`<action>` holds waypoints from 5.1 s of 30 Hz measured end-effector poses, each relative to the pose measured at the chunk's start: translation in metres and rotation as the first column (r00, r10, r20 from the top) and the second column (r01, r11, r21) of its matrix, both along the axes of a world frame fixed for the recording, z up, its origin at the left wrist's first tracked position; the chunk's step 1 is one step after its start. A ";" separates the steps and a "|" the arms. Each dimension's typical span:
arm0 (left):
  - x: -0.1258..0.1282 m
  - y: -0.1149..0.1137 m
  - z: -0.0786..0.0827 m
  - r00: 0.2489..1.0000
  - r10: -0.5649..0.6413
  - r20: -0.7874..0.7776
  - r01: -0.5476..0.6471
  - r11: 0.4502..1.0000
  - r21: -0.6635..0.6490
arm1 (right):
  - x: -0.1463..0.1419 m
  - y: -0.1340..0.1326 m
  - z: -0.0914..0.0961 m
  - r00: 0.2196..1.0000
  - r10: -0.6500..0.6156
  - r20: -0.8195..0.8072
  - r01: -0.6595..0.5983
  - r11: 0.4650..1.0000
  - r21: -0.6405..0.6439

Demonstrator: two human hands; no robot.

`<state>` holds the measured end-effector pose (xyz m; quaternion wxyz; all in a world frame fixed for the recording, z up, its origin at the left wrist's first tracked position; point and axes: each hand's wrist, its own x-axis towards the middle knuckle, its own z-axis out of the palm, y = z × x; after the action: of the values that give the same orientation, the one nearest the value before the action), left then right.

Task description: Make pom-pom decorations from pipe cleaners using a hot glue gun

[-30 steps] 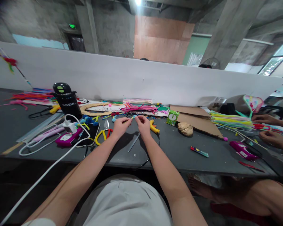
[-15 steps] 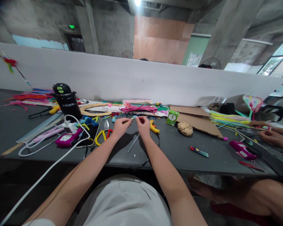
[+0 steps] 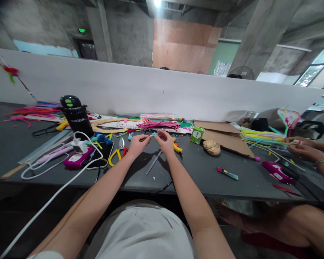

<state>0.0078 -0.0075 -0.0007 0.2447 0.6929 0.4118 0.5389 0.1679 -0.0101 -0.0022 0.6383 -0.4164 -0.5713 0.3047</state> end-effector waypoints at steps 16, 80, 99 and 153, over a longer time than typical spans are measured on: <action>0.000 -0.003 0.002 0.996 -0.030 -0.078 0.034 0.998 0.054 | 0.000 -0.003 0.003 0.996 -0.052 0.076 0.052 0.999 0.006; -0.001 -0.003 0.011 0.975 -0.151 0.163 0.189 0.950 -0.249 | 0.010 -0.011 0.012 0.968 0.068 0.240 -0.086 0.994 0.069; -0.002 -0.001 0.005 0.992 -0.088 0.087 0.102 0.979 -0.174 | 0.012 -0.008 0.012 0.975 0.036 0.219 -0.055 0.995 0.081; -0.006 0.005 0.001 0.996 0.015 0.087 -0.006 0.995 -0.100 | 0.065 0.000 0.015 0.803 -0.286 0.523 0.350 0.937 -0.023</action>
<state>0.0019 -0.0023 0.0002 0.2938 0.6532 0.4307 0.5491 0.2333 -0.0104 0.0125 0.4795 -0.6092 -0.6229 0.1049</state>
